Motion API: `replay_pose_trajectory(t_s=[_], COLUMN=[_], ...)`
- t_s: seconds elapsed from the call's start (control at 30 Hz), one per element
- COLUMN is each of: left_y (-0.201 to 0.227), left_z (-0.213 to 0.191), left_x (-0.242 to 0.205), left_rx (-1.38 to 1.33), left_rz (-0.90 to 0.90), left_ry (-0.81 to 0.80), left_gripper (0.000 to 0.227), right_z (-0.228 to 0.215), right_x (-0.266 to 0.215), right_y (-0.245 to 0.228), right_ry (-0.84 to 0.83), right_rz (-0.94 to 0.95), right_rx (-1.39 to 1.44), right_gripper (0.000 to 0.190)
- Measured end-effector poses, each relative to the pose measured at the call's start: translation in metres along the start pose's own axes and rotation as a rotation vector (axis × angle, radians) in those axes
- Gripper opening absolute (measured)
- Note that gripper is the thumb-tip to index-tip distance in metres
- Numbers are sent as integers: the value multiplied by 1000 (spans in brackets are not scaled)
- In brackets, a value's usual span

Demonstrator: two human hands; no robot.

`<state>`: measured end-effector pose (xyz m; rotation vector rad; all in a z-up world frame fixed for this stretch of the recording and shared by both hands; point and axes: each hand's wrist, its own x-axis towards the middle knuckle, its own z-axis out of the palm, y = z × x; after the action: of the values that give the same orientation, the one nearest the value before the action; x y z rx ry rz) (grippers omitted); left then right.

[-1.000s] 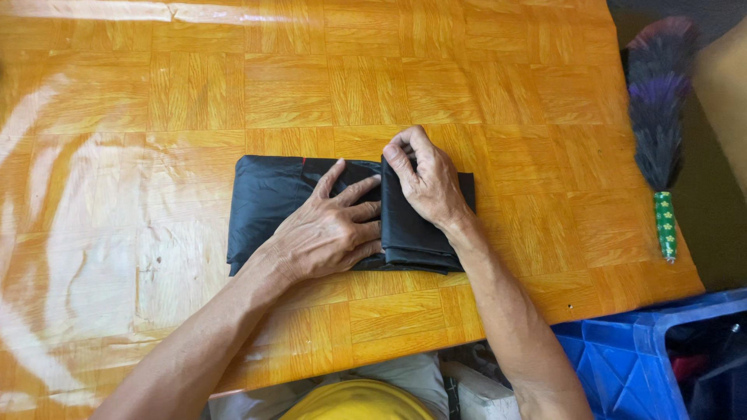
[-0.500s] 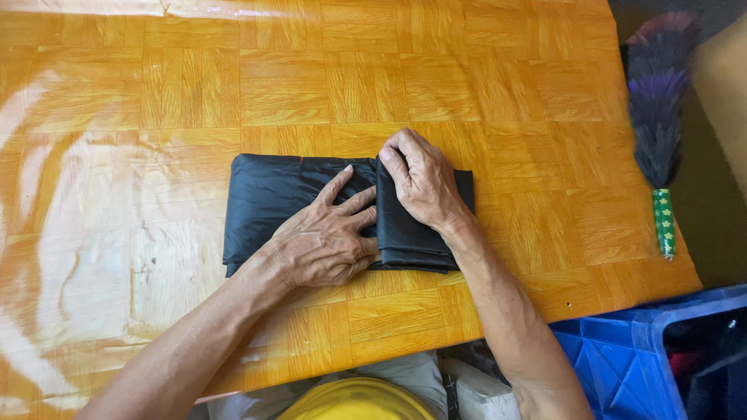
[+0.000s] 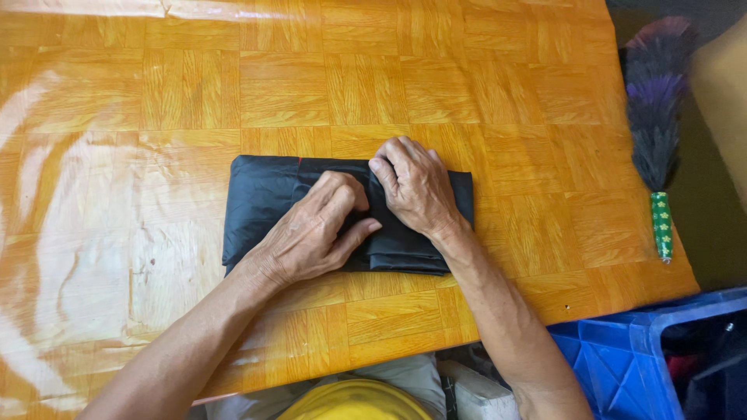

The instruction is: The person uses a feather duster to brush a black garment on a wooden table, then folds it into a compact square.

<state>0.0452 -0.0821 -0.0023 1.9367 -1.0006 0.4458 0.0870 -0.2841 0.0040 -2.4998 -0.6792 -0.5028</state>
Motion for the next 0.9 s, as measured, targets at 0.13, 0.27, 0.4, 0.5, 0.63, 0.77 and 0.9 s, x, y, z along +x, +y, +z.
replay_pose_trajectory(t_s=[0.13, 0.27, 0.4, 0.5, 0.63, 0.77, 0.9], left_y=[8, 8, 9, 12, 0, 12, 9], left_z=[-1, 3, -3, -10, -8, -16, -13], left_x=[1, 1, 4, 9, 6, 12, 6], left_rx=[247, 418, 326, 311, 271, 247, 316], left_rz=[-9, -60, -158, -198, -244, -174, -79], left_ry=[13, -24, -190, -320, -405, -369, -355], left_gripper=[40, 47, 52, 54, 57, 49, 39], right_z=[1, 2, 3, 4, 5, 13, 15], right_x=[0, 0, 0, 0, 0, -2, -1], right_y=[-2, 5, 4, 2, -1, 9, 20], right_ry=[2, 15, 3, -5, 1, -27, 4], right_rz=[-18, -18, -23, -38, -27, -43, -20], right_rx=[-41, -25, -19, -39, -36, -14, 225], right_gripper=[20, 21, 20, 21, 22, 17, 19])
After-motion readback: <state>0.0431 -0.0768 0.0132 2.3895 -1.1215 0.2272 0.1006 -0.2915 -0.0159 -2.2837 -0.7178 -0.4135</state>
